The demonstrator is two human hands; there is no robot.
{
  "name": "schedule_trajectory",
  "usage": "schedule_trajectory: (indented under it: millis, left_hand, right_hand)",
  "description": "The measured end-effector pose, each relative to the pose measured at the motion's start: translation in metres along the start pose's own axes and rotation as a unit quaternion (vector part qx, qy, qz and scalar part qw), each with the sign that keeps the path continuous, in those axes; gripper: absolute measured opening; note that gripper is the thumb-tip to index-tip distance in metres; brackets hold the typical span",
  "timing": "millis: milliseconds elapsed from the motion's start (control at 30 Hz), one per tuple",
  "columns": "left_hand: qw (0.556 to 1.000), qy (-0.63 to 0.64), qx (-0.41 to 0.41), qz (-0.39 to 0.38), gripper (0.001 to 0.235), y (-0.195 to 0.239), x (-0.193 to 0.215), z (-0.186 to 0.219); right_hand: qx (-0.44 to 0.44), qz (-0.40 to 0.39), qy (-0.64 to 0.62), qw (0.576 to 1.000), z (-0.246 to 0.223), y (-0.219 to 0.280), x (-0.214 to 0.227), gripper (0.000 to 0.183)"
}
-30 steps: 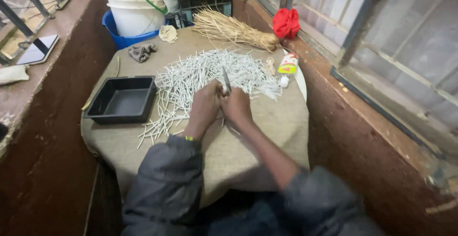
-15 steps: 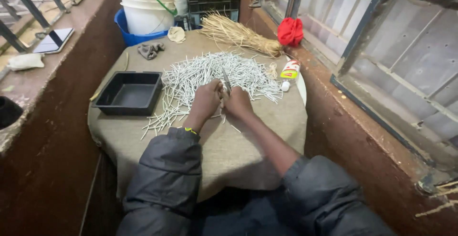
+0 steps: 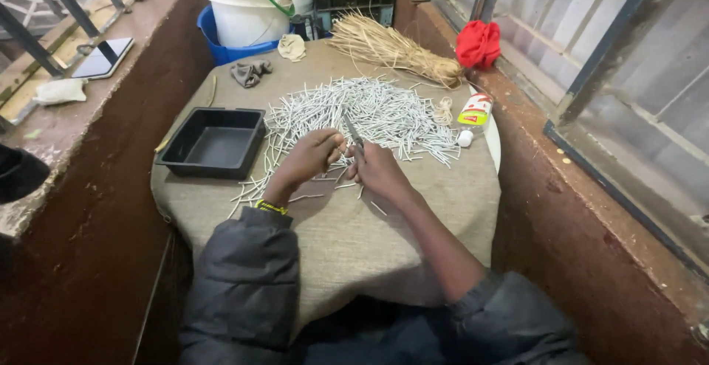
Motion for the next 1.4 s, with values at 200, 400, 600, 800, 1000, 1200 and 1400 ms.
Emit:
schedule_trajectory:
  millis: [200, 400, 600, 800, 1000, 1200, 1400]
  left_hand:
    - [0.971, -0.232, -0.053, -0.008, 0.026, 0.027, 0.053, 0.028]
    - [0.919, -0.382, 0.095, -0.001, 0.023, 0.081, 0.107, 0.054]
    - [0.877, -0.475, 0.051, 0.047, 0.024, 0.069, 0.116, 0.037]
    - [0.998, 0.054, 0.042, -0.006, 0.058, -0.026, 0.011, 0.024]
    - [0.969, 0.216, -0.021, -0.121, 0.055, -0.043, -0.056, 0.074]
    - [0.955, 0.282, -0.084, 0.045, 0.035, -0.048, -0.003, 0.061]
    - [0.981, -0.175, -0.069, 0.047, 0.024, -0.013, 0.057, 0.071]
  right_hand:
    - [0.047, 0.012, -0.01, 0.999, -0.011, 0.014, 0.005, 0.035]
    - [0.06, 0.019, -0.037, 0.997, -0.002, 0.006, 0.0, 0.033]
    - [0.047, 0.021, -0.054, 0.997, -0.004, 0.018, 0.0, 0.032]
    - [0.086, 0.027, -0.053, 0.994, 0.002, 0.004, 0.0, 0.025]
    - [0.071, -0.002, -0.071, 0.995, -0.002, 0.023, 0.003, 0.032]
    - [0.114, -0.009, -0.049, 0.992, -0.016, 0.038, 0.002, 0.032]
    - [0.071, -0.002, -0.16, 0.984, 0.007, 0.033, 0.011, 0.041]
Point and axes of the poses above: each hand's wrist, its own y-axis away from the middle knuckle, its own x-axis out of the back of the hand, z = x × y, the point moved 10 cm from there along -y, towards the middle knuckle, and after that the axes turned 15 degrees about -x, right-handed, at the moved point
